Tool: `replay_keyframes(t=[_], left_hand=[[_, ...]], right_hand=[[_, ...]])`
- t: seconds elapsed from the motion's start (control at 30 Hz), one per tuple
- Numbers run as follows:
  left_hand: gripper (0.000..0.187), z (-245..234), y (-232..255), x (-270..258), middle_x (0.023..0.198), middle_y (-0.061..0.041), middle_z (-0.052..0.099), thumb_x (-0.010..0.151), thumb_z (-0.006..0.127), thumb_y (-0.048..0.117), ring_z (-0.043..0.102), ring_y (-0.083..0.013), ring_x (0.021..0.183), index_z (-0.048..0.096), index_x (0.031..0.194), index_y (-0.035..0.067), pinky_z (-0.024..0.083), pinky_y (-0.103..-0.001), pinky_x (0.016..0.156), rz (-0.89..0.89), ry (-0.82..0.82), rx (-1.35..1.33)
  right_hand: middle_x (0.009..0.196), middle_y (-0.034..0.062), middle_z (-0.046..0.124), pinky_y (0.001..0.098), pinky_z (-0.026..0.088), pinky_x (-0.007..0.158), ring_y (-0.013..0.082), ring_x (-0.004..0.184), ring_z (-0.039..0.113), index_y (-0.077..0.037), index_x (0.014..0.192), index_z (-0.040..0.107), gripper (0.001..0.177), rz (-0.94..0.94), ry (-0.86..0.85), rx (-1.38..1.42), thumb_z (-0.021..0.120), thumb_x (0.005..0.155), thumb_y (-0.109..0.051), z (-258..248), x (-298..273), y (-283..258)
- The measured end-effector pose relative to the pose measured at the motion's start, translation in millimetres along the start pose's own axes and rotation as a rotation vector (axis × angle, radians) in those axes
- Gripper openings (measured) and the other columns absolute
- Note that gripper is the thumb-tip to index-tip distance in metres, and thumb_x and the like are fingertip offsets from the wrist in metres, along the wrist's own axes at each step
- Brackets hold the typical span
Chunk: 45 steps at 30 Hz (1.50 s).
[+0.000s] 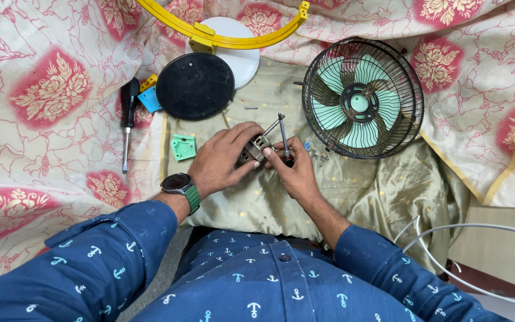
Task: The person uses a screwdriver to remove screws from a fan motor housing, then handles the fan blade and cage. The person continues to manipulate the motor housing and blade components on a patterned cloth surface.
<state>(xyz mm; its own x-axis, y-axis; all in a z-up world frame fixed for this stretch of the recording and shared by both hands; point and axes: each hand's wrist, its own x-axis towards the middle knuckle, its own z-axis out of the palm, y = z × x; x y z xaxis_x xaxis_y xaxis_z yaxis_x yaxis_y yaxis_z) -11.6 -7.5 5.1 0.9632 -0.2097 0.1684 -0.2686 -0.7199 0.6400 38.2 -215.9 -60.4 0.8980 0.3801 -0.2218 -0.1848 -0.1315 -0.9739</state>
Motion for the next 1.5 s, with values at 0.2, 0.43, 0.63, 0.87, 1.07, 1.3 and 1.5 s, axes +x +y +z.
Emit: replay_keyframes(t=[0.2,0.43,0.63,0.87,1.07,1.3,1.5], left_hand=[[0.065,1,-1,-1,0.146,-0.009,0.054,0.083,0.076,0.025,0.062,-0.0362,0.114,0.05,0.142,0.014,0.052,-0.045,0.098,-0.003,0.003,-0.003],[0.066,0,-2,-1,0.146,-0.009,0.053,0.083,0.076,0.026,0.062,-0.037,0.114,0.049,0.142,0.013,0.051,-0.046,0.098,-0.003,-0.001,-0.013],[0.066,1,-2,-1,0.146,-0.008,0.053,0.083,0.076,0.025,0.062,-0.0369,0.114,0.05,0.142,0.013,0.051,-0.046,0.098,-0.01,0.005,-0.006],[0.066,1,0,-1,0.147,-0.008,0.052,0.083,0.076,0.025,0.061,-0.0367,0.114,0.049,0.143,0.014,0.051,-0.046,0.098,-0.01,0.003,0.006],[0.066,-2,1,1,0.147,-0.007,0.052,0.083,0.075,0.025,0.062,-0.0354,0.111,0.048,0.142,0.014,0.052,-0.045,0.096,-0.036,-0.041,0.007],[0.067,-4,3,2,0.146,-0.007,0.051,0.084,0.075,0.026,0.061,-0.0365,0.112,0.047,0.143,0.014,0.052,-0.046,0.094,-0.039,-0.061,0.009],[0.067,-3,2,1,0.147,-0.007,0.051,0.083,0.075,0.024,0.062,-0.0364,0.114,0.048,0.143,0.014,0.052,-0.046,0.097,-0.021,-0.037,-0.002]], right_hand=[[0.087,0.006,0.07,0.0268,0.058,0.069,0.0107,0.077,0.07,-0.001,0.104,0.057,0.028,0.045,0.032,-0.024,0.075,0.095,-0.02,1,3,1],[0.088,0.0054,0.072,0.0251,0.054,0.075,0.0093,0.082,0.071,-0.003,0.109,0.058,0.025,-0.037,-0.024,-0.065,0.073,0.095,-0.017,-4,-1,3],[0.092,0.0052,0.071,0.0253,0.055,0.075,0.0092,0.082,0.07,-0.003,0.106,0.058,0.024,-0.024,-0.018,-0.05,0.074,0.096,-0.017,-4,1,3],[0.092,0.0061,0.07,0.0249,0.059,0.069,0.0099,0.078,0.069,-0.002,0.103,0.056,0.029,0.017,0.016,0.015,0.077,0.094,-0.02,0,8,10],[0.091,0.0056,0.071,0.0255,0.059,0.073,0.0101,0.081,0.071,-0.001,0.107,0.059,0.025,0.012,-0.033,0.002,0.073,0.096,-0.019,-7,6,9],[0.087,0.0067,0.074,0.0235,0.054,0.074,0.01,0.081,0.071,0.0,0.109,0.059,0.027,-0.004,-0.049,-0.06,0.075,0.093,-0.016,-11,4,7],[0.085,0.0033,0.072,0.0229,0.052,0.071,0.0078,0.08,0.069,-0.003,0.113,0.055,0.027,0.021,-0.054,-0.023,0.071,0.097,-0.018,-5,-1,9]])
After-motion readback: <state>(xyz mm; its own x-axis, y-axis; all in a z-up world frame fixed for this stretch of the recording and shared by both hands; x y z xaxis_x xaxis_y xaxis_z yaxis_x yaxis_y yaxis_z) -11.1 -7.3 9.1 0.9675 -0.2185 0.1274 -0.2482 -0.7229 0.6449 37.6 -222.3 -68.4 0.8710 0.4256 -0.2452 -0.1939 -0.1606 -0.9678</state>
